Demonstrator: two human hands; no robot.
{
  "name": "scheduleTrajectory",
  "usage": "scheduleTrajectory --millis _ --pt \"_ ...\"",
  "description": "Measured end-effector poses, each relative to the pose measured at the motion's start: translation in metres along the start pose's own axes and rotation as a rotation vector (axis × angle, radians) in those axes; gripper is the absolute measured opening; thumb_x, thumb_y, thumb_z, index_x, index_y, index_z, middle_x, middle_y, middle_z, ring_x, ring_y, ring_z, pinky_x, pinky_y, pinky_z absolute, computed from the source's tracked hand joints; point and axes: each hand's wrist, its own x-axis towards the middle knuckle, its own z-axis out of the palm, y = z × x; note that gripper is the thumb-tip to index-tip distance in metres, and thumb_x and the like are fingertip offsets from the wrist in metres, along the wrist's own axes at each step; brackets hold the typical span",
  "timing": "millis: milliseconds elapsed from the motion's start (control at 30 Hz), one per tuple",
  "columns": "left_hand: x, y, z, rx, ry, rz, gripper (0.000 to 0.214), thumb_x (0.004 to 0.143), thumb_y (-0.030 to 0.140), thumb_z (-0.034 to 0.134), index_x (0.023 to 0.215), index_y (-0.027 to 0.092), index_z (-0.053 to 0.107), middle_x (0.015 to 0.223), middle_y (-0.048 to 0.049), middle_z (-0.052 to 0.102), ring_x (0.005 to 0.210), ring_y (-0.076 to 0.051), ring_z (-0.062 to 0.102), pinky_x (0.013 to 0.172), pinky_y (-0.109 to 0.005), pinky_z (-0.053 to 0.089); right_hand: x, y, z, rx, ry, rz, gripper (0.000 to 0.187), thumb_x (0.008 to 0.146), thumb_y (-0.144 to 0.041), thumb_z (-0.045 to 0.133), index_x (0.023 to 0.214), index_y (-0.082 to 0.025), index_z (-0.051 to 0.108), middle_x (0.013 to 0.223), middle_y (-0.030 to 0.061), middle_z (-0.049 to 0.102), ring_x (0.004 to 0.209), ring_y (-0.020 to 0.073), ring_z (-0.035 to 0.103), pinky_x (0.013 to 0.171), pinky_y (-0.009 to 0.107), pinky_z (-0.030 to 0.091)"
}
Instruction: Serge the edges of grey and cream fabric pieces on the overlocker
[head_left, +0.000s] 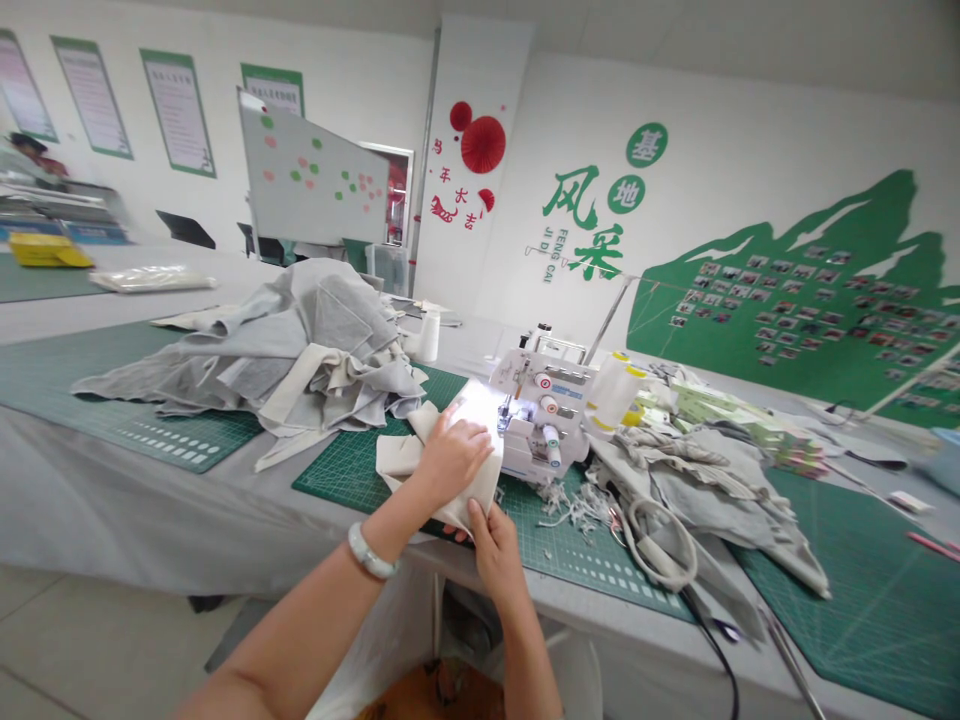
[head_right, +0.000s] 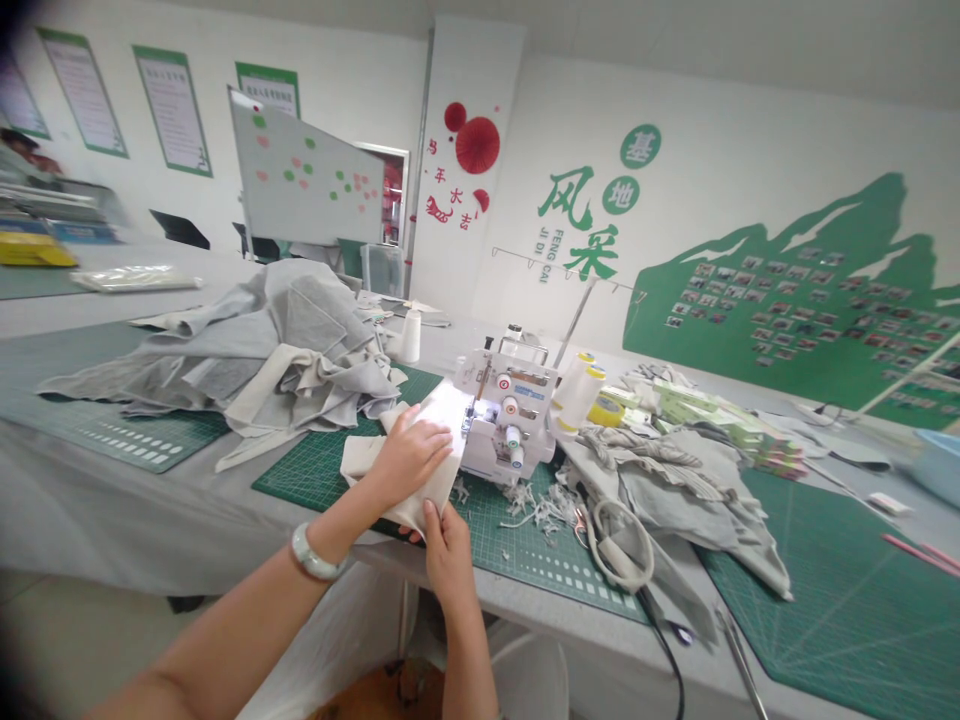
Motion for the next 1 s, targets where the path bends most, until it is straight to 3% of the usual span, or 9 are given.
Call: scheduleTrajectory --millis 200,367,833,1000 --pt "-0.013 0.007 -0.001 -0.046 0.057 -0.040 0.026 0.095 0.028 0.041 0.112 0.018 0.060 0.118 -0.0076 0.062 0.112 -0.022 0.053 0.102 -0.042 0.036 0.001 -0.001 0.000 -0.031 -0.001 -0.018 0.045 0.091 -0.054 0.044 0.075 -0.016 0.061 0.064 0.0029 0.066 0.058 0.0147 0.057 0.057 0.025 0.043" --pt "-0.011 -0.001 0.003 -0.066 0.062 -0.095 0.028 0.095 0.026 0.040 0.113 0.019 0.060 0.121 -0.0073 0.061 0.115 -0.022 0.052 0.105 -0.044 0.034 0.000 -0.001 0.001 -0.048 0.018 -0.020 0.044 0.092 -0.051 0.043 0.074 -0.016 0.062 0.065 0.0044 0.067 0.058 0.0144 0.056 0.058 0.025 0.043" --pt "-0.006 -0.005 0.004 -0.045 0.051 -0.012 0.027 0.095 0.031 0.043 0.113 0.022 0.061 0.118 -0.0064 0.062 0.114 -0.021 0.053 0.110 -0.048 0.025 0.000 -0.004 0.001 -0.065 0.039 -0.034 0.043 0.091 -0.050 0.046 0.070 -0.016 0.062 0.064 0.0043 0.067 0.057 0.0133 0.055 0.059 0.025 0.044" --pt "-0.012 -0.002 0.003 -0.073 0.070 0.022 0.026 0.096 0.025 0.041 0.109 0.021 0.062 0.110 -0.0064 0.064 0.106 -0.021 0.055 0.101 -0.042 0.036 0.000 -0.003 0.002 -0.054 0.024 -0.039 0.041 0.091 -0.048 0.046 0.071 -0.016 0.062 0.065 0.0043 0.068 0.057 0.0133 0.056 0.059 0.025 0.044"
